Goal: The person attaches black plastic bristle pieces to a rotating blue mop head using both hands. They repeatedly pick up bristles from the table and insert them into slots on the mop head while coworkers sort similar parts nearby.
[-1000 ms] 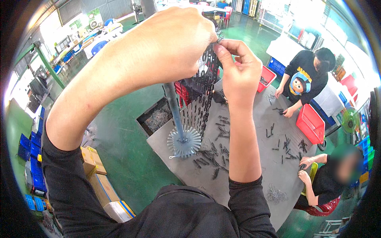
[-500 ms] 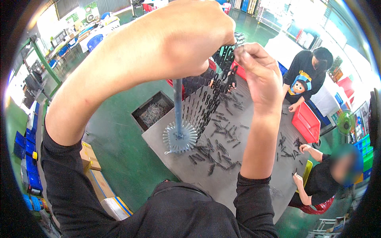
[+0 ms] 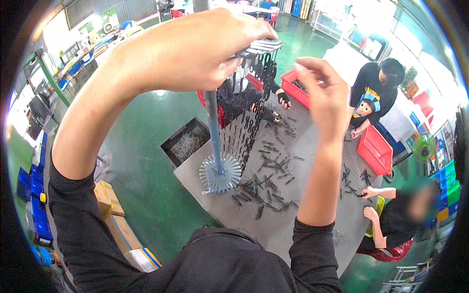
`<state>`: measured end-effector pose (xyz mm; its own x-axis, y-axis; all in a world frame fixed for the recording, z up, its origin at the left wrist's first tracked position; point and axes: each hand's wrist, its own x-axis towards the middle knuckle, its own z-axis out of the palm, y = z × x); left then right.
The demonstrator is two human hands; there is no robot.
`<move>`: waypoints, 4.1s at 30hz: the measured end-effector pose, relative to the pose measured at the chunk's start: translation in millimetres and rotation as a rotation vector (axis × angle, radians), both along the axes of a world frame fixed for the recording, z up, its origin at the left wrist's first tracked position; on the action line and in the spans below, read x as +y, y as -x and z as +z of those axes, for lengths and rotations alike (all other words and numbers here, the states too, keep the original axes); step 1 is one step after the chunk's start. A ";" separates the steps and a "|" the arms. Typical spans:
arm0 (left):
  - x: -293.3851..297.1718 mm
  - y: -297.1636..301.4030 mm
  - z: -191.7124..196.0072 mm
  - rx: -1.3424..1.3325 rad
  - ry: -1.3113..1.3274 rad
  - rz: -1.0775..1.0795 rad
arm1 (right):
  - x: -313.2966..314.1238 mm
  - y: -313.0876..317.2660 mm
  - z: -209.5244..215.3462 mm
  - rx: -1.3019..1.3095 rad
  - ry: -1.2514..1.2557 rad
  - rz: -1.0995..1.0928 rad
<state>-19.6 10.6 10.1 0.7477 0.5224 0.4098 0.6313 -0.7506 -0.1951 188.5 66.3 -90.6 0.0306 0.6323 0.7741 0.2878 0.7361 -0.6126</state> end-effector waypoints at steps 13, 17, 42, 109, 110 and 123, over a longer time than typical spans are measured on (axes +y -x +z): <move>-2.7 -24.5 6.7 0.174 -0.030 0.264 | -13.5 41.8 4.9 0.318 0.080 0.260; -1.3 -27.3 5.1 0.174 0.006 0.280 | -11.7 18.7 2.8 0.341 0.206 0.392; 0.4 -8.1 0.5 0.090 -0.122 0.187 | 2.5 64.8 -4.3 0.130 -0.063 0.002; -6.0 -4.9 -1.9 0.170 -0.112 0.210 | 10.1 7.2 -9.9 0.427 0.248 0.606; -5.0 -2.9 -1.9 0.167 -0.093 0.186 | 11.5 -4.3 -11.6 0.428 0.301 0.593; -4.2 -2.9 -1.0 0.072 0.014 0.062 | 2.9 30.1 -14.6 0.073 -0.012 0.097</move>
